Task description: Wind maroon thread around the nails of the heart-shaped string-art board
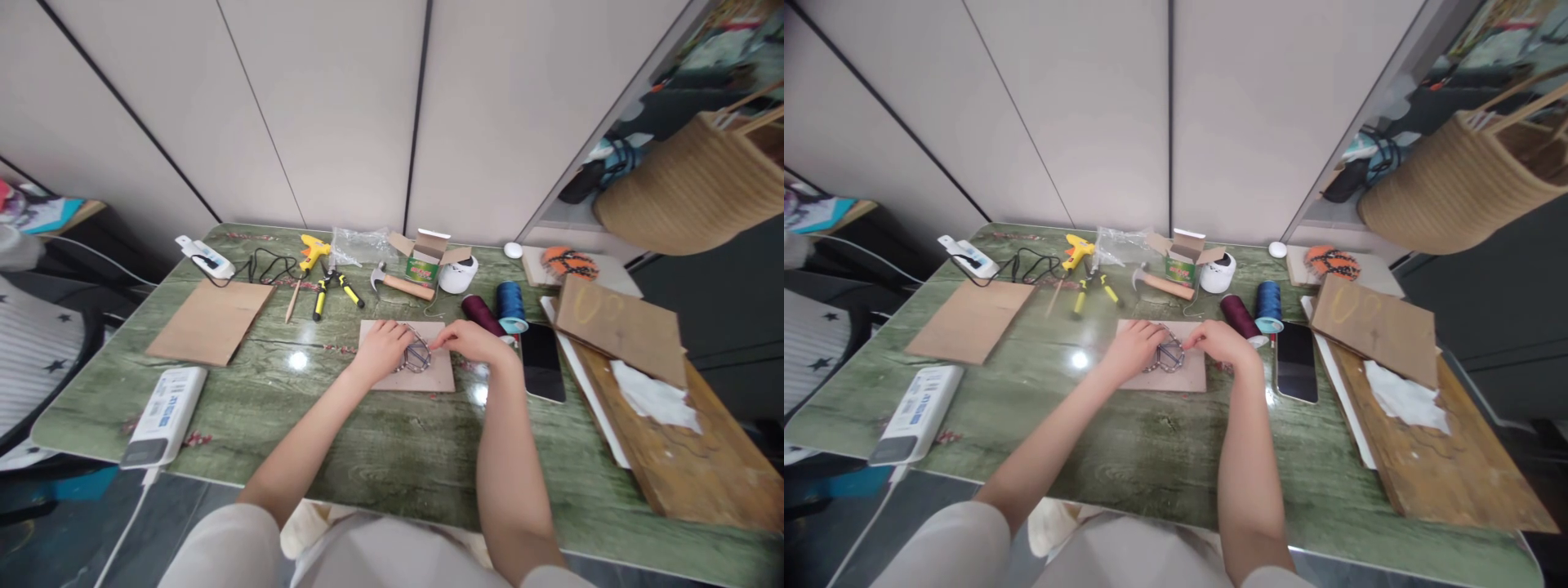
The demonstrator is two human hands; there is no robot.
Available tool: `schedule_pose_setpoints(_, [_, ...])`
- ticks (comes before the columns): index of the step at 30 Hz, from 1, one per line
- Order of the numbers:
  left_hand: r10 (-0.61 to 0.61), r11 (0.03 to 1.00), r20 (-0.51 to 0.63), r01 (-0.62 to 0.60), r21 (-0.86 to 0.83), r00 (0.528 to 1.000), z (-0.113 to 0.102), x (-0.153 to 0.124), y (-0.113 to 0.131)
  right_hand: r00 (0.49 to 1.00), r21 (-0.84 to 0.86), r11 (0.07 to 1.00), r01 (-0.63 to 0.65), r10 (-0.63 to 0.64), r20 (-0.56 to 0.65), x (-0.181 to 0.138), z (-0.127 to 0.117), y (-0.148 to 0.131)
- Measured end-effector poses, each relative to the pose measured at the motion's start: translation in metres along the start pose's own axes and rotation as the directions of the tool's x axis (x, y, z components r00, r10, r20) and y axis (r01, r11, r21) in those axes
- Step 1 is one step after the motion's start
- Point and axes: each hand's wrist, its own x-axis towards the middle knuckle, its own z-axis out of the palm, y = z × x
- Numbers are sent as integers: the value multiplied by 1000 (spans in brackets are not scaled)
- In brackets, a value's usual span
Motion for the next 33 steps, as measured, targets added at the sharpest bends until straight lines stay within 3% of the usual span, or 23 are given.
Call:
schedule_pose_setpoints(11, [9, 999, 30, -8, -36, 1000, -2, 2, 4, 999, -80, 996, -24, 22, -29, -4, -1, -8])
schedule_pose_setpoints(20, [11, 999, 38, -9, -40, 999, -2, 2, 3, 996, -173, 983, -68, 77, 49, -6, -3, -21])
schedule_pose_setpoints(28, [7, 1000, 38, -6, -29, 999, -4, 1, 3, 995, -258, 962, -92, 100, 17, -11, -3, -31])
schedule_pose_setpoints(33, [10, 1000, 33, -9, -26, 999, -2, 1, 3, 980, -312, 930, -194, 197, -22, -12, -1, -36])
